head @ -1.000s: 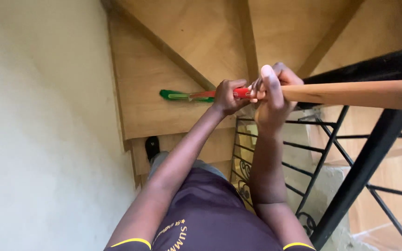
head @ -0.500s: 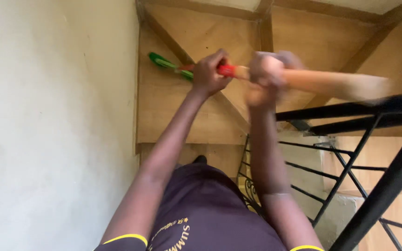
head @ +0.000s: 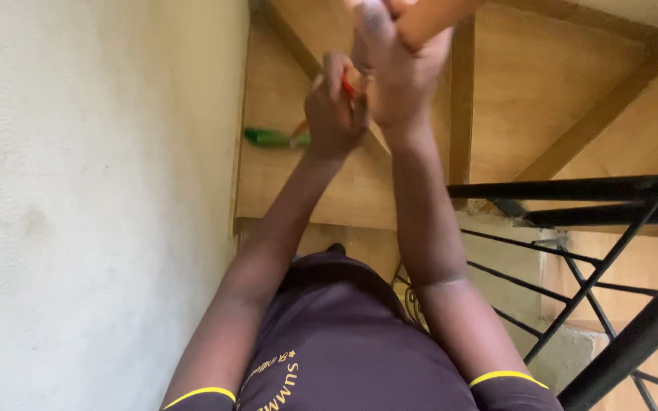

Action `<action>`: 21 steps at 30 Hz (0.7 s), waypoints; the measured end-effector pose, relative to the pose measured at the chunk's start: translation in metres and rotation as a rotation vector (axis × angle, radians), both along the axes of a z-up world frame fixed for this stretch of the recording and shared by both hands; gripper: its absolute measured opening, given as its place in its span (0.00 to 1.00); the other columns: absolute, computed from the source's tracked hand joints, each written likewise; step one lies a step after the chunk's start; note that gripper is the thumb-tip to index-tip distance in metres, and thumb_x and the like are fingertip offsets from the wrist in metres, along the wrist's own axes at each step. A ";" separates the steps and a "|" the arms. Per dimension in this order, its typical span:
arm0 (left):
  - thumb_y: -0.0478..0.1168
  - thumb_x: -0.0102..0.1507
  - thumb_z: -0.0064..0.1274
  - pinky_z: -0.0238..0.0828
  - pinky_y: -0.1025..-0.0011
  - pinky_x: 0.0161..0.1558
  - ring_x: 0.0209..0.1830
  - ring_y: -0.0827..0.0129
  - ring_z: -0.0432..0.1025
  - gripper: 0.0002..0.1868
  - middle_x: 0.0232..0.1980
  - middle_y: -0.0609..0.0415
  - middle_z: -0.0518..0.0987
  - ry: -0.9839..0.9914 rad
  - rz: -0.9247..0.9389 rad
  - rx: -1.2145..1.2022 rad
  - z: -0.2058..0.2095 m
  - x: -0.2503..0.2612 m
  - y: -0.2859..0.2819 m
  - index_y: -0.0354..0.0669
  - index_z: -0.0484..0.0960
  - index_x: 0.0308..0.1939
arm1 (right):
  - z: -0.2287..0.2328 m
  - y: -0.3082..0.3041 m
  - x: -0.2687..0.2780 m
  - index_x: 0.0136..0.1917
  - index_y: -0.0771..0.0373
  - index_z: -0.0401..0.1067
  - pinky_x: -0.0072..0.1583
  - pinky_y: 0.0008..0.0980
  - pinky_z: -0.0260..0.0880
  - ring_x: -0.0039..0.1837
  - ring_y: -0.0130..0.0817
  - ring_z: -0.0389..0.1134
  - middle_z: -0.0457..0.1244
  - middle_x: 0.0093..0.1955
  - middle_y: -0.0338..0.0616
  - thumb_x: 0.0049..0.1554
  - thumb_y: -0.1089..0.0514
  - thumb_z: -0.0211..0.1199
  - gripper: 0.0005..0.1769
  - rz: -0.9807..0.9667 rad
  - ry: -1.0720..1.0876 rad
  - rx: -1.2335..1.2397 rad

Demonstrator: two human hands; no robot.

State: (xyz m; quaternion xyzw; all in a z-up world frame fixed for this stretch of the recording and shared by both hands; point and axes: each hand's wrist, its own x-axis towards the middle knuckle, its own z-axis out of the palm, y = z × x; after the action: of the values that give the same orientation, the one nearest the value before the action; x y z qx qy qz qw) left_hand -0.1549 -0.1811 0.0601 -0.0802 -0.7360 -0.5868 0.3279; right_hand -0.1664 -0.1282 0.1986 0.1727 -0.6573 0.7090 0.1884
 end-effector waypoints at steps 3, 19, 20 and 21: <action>0.72 0.72 0.29 0.65 0.55 0.37 0.33 0.47 0.71 0.34 0.33 0.48 0.71 -0.015 -0.029 0.003 0.014 0.021 0.003 0.44 0.69 0.48 | 0.023 0.007 0.018 0.36 0.65 0.62 0.32 0.26 0.46 0.28 0.22 0.51 0.53 0.28 0.34 0.68 0.61 0.65 0.21 0.102 -0.057 -0.039; 0.71 0.73 0.29 0.69 0.54 0.44 0.43 0.44 0.73 0.40 0.44 0.39 0.75 0.092 -0.265 0.010 -0.078 -0.061 -0.027 0.34 0.74 0.51 | -0.062 0.008 -0.012 0.30 0.62 0.53 0.37 0.31 0.48 0.34 0.27 0.50 0.51 0.30 0.36 0.62 0.59 0.66 0.26 0.108 0.134 0.165; 0.71 0.73 0.29 0.70 0.53 0.45 0.44 0.44 0.74 0.41 0.45 0.39 0.76 0.100 -0.284 0.009 -0.076 -0.064 -0.030 0.33 0.74 0.53 | -0.066 0.007 -0.016 0.31 0.62 0.54 0.37 0.31 0.48 0.34 0.26 0.50 0.52 0.30 0.36 0.63 0.59 0.65 0.25 0.086 0.177 0.193; 0.71 0.73 0.28 0.70 0.53 0.46 0.46 0.43 0.74 0.41 0.46 0.38 0.77 0.129 -0.298 -0.002 -0.072 -0.064 -0.030 0.33 0.75 0.54 | -0.068 0.008 -0.018 0.31 0.62 0.54 0.36 0.30 0.48 0.34 0.26 0.50 0.53 0.30 0.36 0.64 0.60 0.64 0.25 0.065 0.220 0.223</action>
State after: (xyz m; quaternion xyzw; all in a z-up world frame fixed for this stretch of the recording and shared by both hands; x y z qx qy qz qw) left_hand -0.2187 -0.2112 -0.0120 -0.2261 -0.6939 -0.6220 0.2836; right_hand -0.1849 -0.1199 0.1307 0.2901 -0.7015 0.6141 0.2158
